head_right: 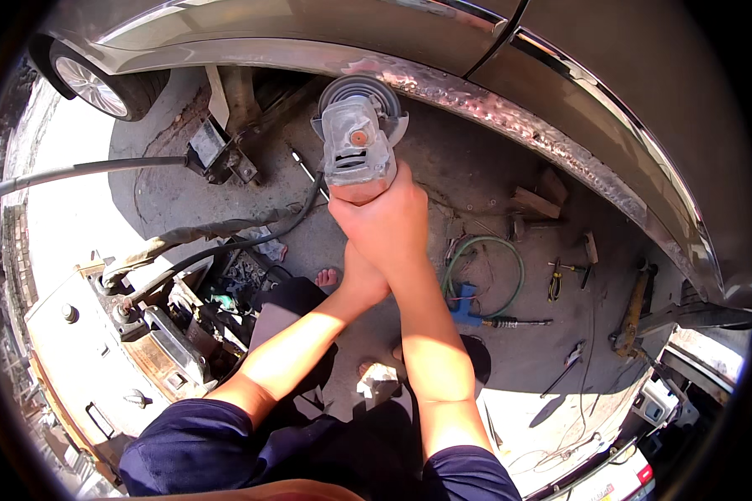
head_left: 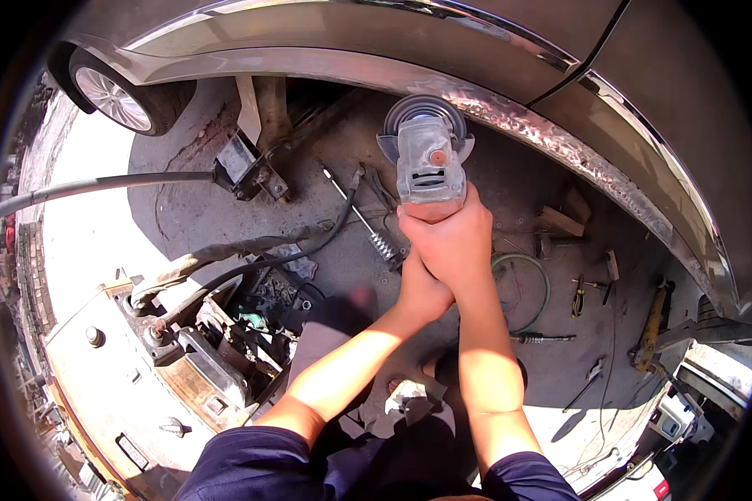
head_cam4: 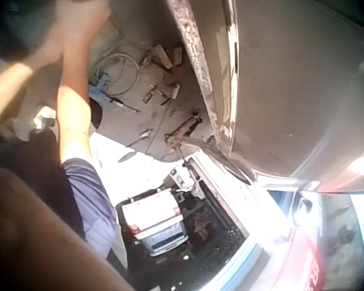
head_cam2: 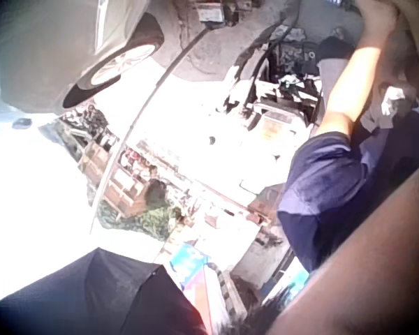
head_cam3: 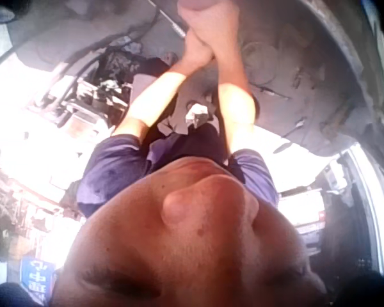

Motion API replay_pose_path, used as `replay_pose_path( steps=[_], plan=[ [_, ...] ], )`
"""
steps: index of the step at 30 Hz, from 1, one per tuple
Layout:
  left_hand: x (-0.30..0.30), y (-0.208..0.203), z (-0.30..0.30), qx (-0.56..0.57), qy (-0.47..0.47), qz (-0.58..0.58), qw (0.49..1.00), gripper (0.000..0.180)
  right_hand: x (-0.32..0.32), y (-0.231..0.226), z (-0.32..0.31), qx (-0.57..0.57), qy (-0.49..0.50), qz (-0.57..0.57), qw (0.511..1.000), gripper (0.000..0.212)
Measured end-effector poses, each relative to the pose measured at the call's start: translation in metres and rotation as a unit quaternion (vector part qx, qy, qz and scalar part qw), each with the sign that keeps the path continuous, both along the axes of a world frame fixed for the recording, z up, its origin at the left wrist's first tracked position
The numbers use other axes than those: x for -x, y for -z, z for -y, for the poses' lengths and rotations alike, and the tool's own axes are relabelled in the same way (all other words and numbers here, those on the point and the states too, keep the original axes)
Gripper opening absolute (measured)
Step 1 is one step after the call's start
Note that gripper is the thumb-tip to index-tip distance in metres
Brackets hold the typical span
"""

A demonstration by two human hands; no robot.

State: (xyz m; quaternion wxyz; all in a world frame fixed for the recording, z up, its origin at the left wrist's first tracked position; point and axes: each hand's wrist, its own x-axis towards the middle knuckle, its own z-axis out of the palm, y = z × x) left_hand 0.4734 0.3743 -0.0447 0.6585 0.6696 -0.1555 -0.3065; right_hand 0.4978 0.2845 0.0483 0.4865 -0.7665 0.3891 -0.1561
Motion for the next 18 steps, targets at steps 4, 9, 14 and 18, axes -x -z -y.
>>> replay_pose_path(
  steps=[4,9,14,18],
  plan=[
    [-0.021,-0.018,-0.001,-0.038,0.036,-0.013,0.999,0.067,-0.017,-0.008,0.005,-0.017,0.032,-0.024,0.999,0.061],
    [0.002,-0.016,-0.004,-0.036,0.081,-0.051,0.995,0.073,0.008,-0.017,0.009,-0.008,0.107,-0.05,0.993,0.06],
    [0.005,-0.037,-0.001,-0.062,0.066,-0.098,0.991,0.083,0.007,-0.026,0.005,-0.016,0.118,-0.098,0.988,0.061],
    [0.0,-0.003,-0.025,-0.055,0.049,-0.162,0.984,0.083,-0.018,-0.027,-0.013,-0.048,0.065,-0.101,0.992,0.06]
  ],
)
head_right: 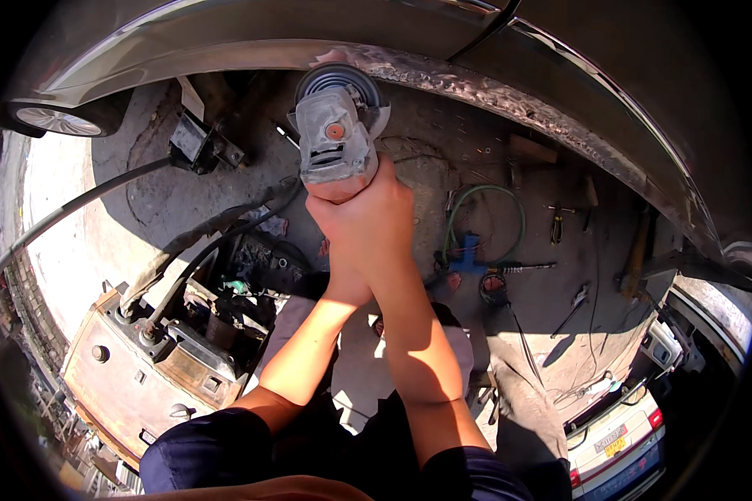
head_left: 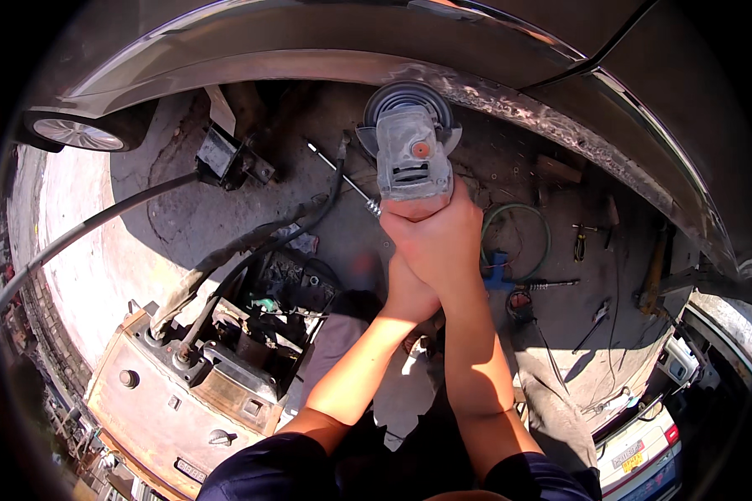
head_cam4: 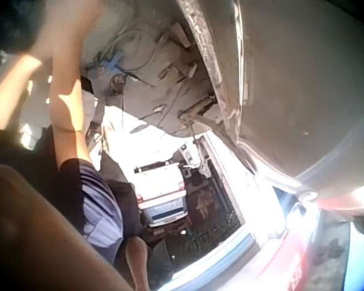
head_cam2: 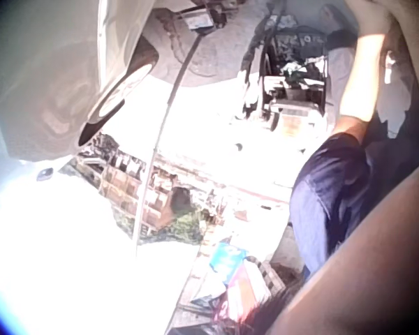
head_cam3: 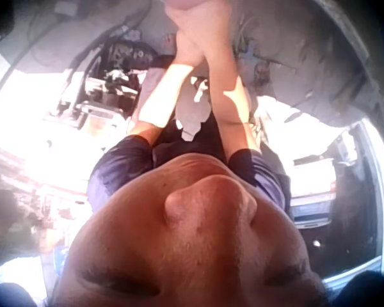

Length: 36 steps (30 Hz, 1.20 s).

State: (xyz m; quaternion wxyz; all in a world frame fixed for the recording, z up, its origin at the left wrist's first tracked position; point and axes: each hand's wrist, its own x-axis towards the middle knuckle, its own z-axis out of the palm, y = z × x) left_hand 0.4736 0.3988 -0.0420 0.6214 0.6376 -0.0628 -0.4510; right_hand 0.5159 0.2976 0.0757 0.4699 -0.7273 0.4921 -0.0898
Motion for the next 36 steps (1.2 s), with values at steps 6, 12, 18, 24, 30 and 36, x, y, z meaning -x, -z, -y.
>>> replay_pose_path(
  steps=[6,12,18,24,30,36],
  plan=[
    [-0.004,-0.061,0.006,-0.096,0.063,0.042,0.993,0.084,0.021,-0.009,0.01,-0.004,0.064,0.006,0.998,0.056],
    [-0.016,-0.059,-0.001,-0.097,0.079,0.084,0.989,0.084,0.007,-0.012,0.005,-0.019,0.065,0.029,0.997,0.057],
    [-0.026,-0.069,0.001,-0.111,0.022,0.039,0.993,0.09,-0.004,-0.017,0.004,-0.028,0.056,0.047,0.997,0.057],
    [-0.013,-0.064,0.008,-0.086,0.064,0.02,0.994,0.088,0.011,-0.015,0.013,-0.008,0.071,0.004,0.997,0.055],
    [-0.019,-0.075,0.007,-0.035,0.043,0.039,0.998,0.085,0.004,-0.01,0.003,-0.016,0.043,0.007,0.999,0.057],
    [-0.023,-0.098,0.007,-0.088,0.006,0.032,0.996,0.08,0.014,-0.01,0.008,-0.039,0.076,0.029,0.996,0.055]
  ],
)
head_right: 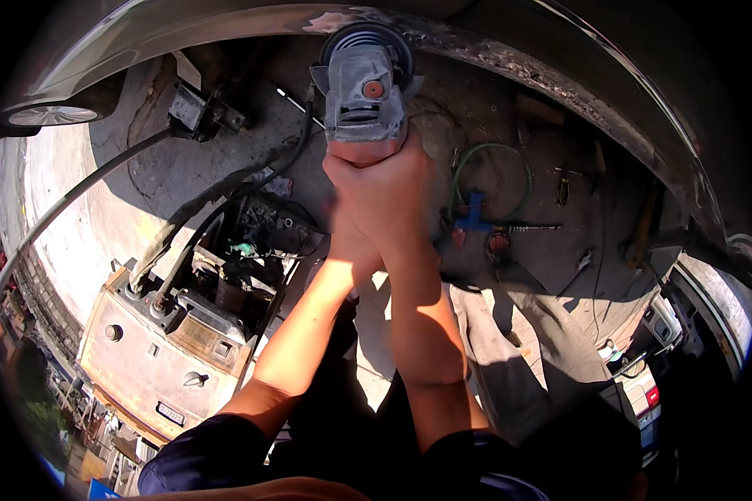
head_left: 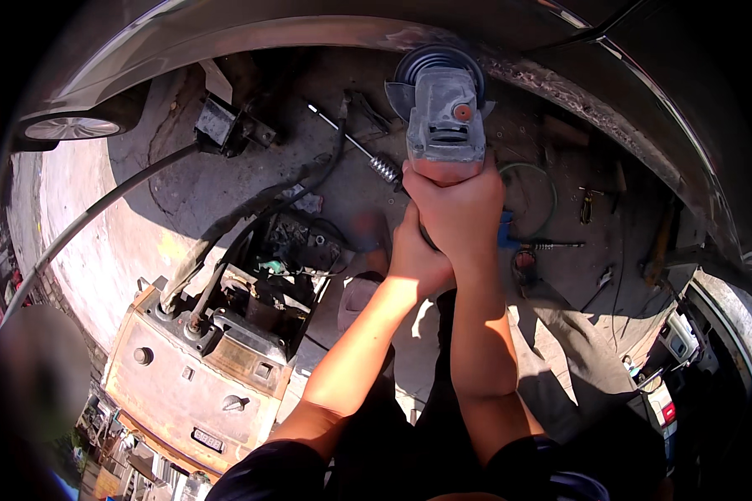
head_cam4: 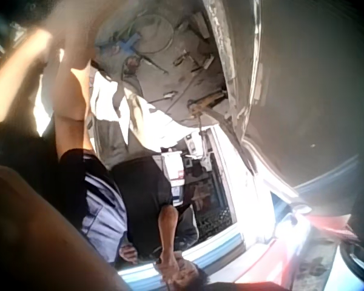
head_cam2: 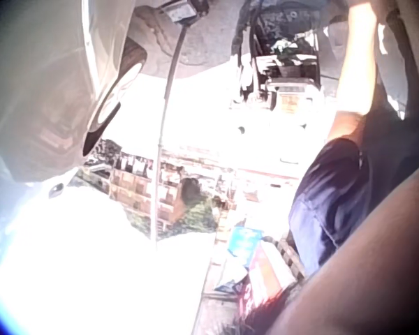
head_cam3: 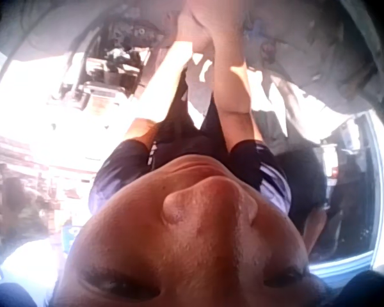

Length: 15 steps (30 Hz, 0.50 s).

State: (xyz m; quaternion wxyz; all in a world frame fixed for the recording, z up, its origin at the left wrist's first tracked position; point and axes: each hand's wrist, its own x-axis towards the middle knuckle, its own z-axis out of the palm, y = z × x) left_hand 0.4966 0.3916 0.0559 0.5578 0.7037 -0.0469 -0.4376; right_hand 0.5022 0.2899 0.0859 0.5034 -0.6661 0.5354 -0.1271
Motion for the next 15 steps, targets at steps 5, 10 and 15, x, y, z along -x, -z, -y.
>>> replay_pose_path(
  steps=[5,10,15],
  plan=[
    [0.024,0.008,0.014,-0.046,0.01,0.036,0.998,0.074,0.02,0.006,0.018,-0.044,-0.006,0.057,0.997,0.052],
    [0.009,0.01,-0.005,-0.033,-0.002,0.106,0.994,0.06,-0.002,0.006,0.005,-0.053,-0.027,0.09,0.994,0.056],
    [0.009,0.007,-0.003,-0.084,0.023,0.155,0.984,0.071,0.01,0.01,0.01,-0.073,0.015,0.119,0.99,0.057]
  ],
)
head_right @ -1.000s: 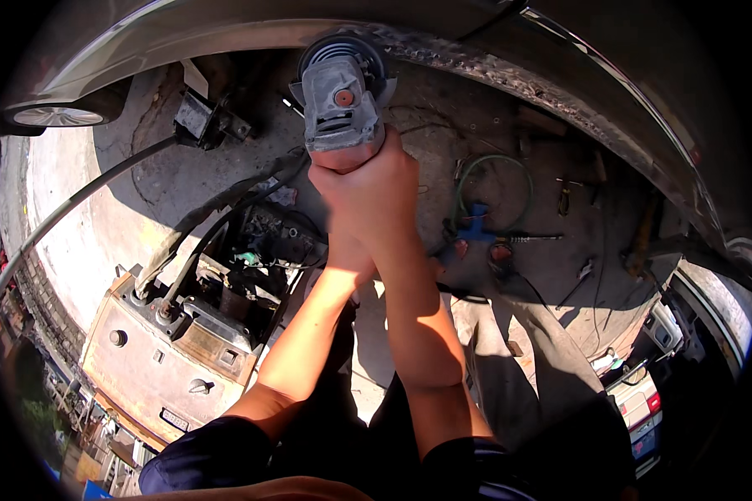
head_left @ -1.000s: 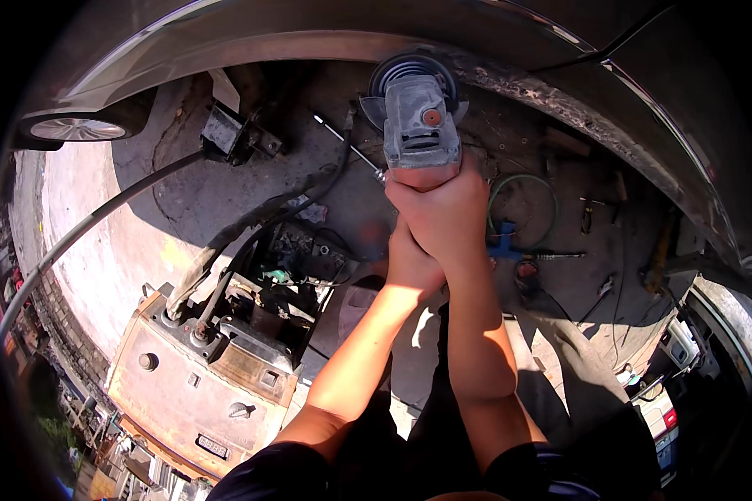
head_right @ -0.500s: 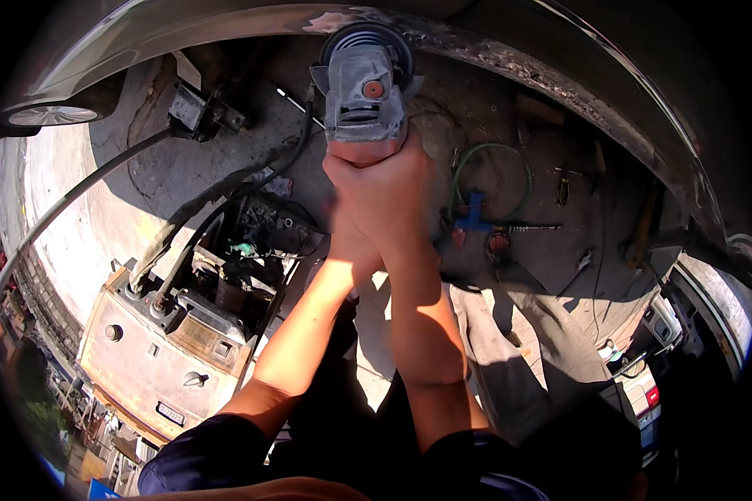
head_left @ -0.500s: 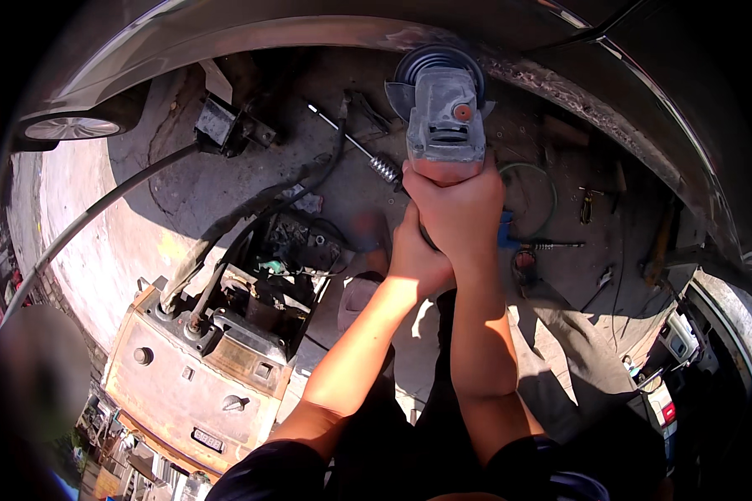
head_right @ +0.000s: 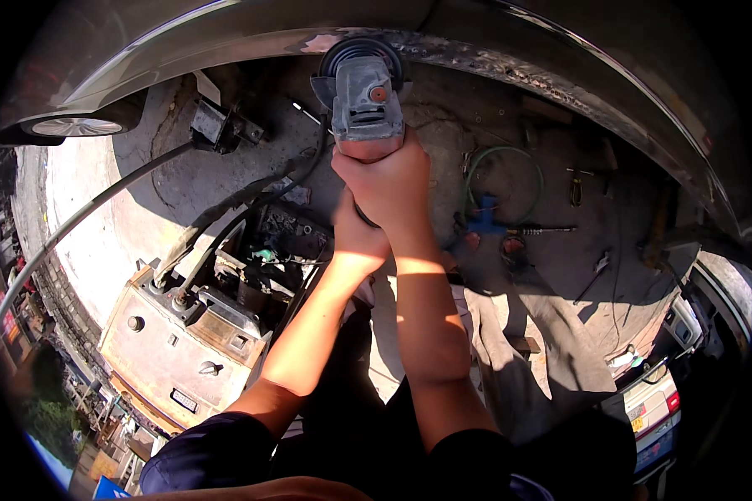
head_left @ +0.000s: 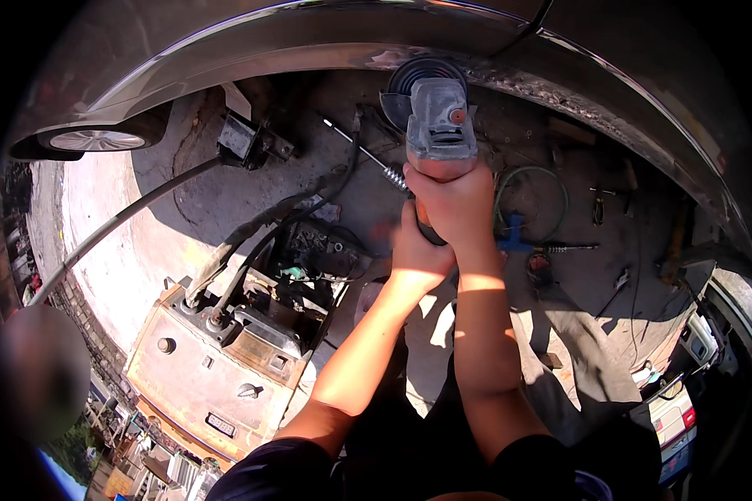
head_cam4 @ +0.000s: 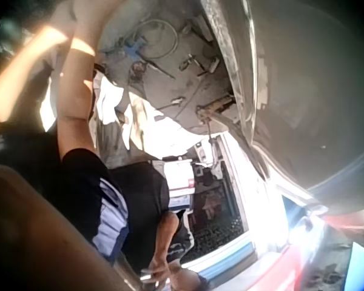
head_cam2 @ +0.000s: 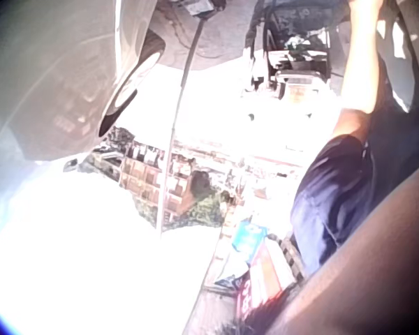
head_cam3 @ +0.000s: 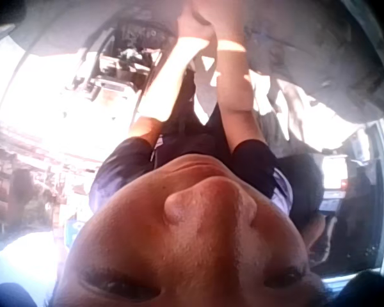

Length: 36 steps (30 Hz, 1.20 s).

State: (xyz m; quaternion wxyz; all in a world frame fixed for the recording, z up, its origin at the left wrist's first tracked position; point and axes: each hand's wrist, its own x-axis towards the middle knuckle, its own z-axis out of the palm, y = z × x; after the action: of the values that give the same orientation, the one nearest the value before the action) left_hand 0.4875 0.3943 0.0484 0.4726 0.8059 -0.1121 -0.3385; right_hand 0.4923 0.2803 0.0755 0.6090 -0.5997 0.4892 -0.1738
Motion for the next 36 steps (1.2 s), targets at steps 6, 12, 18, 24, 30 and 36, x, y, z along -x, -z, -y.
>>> replay_pose_path(
  steps=[6,12,18,24,30,36],
  plan=[
    [-0.008,-0.003,-0.006,0.037,-0.004,-0.007,0.999,0.066,-0.012,-0.003,-0.007,0.013,-0.011,-0.026,1.0,0.038],
    [0.009,0.02,-0.002,0.039,0.014,0.024,0.999,0.061,-0.004,-0.014,0.004,0.027,-0.021,-0.07,0.997,0.061],
    [0.021,0.001,0.013,0.012,0.073,-0.04,0.996,0.064,0.009,-0.022,0.009,0.051,-0.028,-0.171,0.984,0.064],
    [0.037,0.048,-0.008,0.097,0.072,-0.017,0.993,0.078,0.006,-0.023,0.001,0.056,-0.042,-0.182,0.981,0.06],
    [0.021,0.037,-0.012,0.078,0.022,-0.004,0.997,0.078,-0.004,-0.002,-0.016,0.062,-0.058,-0.162,0.983,0.061],
    [0.026,0.05,0.001,0.119,0.071,-0.062,0.988,0.078,-0.004,-0.006,-0.009,0.112,-0.047,-0.186,0.975,0.06]
  ],
)
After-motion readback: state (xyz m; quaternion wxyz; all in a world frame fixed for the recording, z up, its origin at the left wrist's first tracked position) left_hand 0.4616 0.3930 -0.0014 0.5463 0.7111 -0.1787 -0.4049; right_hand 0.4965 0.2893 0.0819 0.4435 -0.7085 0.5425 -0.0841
